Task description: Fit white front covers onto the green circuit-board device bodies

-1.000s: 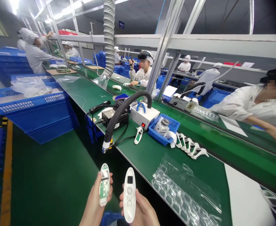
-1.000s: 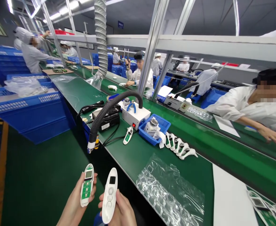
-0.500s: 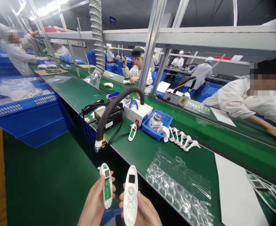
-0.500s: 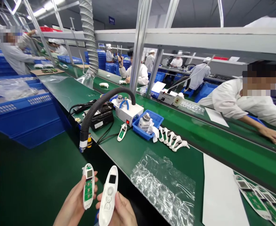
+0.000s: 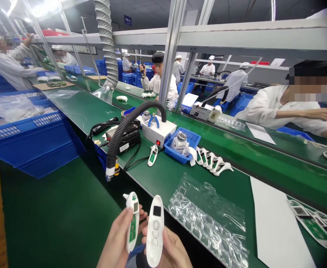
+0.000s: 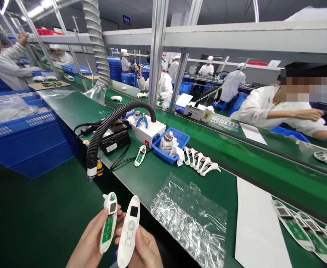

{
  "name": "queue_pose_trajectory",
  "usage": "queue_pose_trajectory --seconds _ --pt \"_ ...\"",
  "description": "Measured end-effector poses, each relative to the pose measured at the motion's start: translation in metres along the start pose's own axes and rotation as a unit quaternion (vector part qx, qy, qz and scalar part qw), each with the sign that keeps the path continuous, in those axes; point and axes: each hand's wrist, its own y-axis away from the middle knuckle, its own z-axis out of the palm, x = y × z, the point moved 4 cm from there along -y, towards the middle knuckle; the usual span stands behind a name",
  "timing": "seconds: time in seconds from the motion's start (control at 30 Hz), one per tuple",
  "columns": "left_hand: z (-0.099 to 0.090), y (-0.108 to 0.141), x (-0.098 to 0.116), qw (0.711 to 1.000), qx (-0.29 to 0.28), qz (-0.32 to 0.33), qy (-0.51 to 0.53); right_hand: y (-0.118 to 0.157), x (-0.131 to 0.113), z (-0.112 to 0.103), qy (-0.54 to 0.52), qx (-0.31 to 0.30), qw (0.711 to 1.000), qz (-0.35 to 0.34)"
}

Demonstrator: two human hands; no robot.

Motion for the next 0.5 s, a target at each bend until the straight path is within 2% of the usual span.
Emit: queue_pose_trajectory --seconds 0.07,0.17,0.3,0.37,0.5 --pt "0.012 0.005 -0.003 0.999 -0.028 0.008 -0.028 0.0 -0.004 -0.002 0.044 -0.015 0.998 -0.031" --pt "0.028 0.008 -0.008 0.991 -0.08 0.042 -0.101 0.004 -0.015 -0.007 0.124 0.01 0.988 -0.088" --pt "0.039 0.004 -0.021 0.968 -0.134 0.077 -0.197 0.009 -0.021 -0.015 0.179 0.025 0.978 -0.102" --pt "0.041 0.001 -0.028 0.963 -0.144 0.084 -0.214 0.01 -0.021 -0.02 0.192 0.019 0.976 -0.102" --pt "0.046 -0.001 -0.039 0.967 -0.126 0.093 -0.2 0.01 -0.017 -0.03 0.181 0.026 0.976 -0.122"
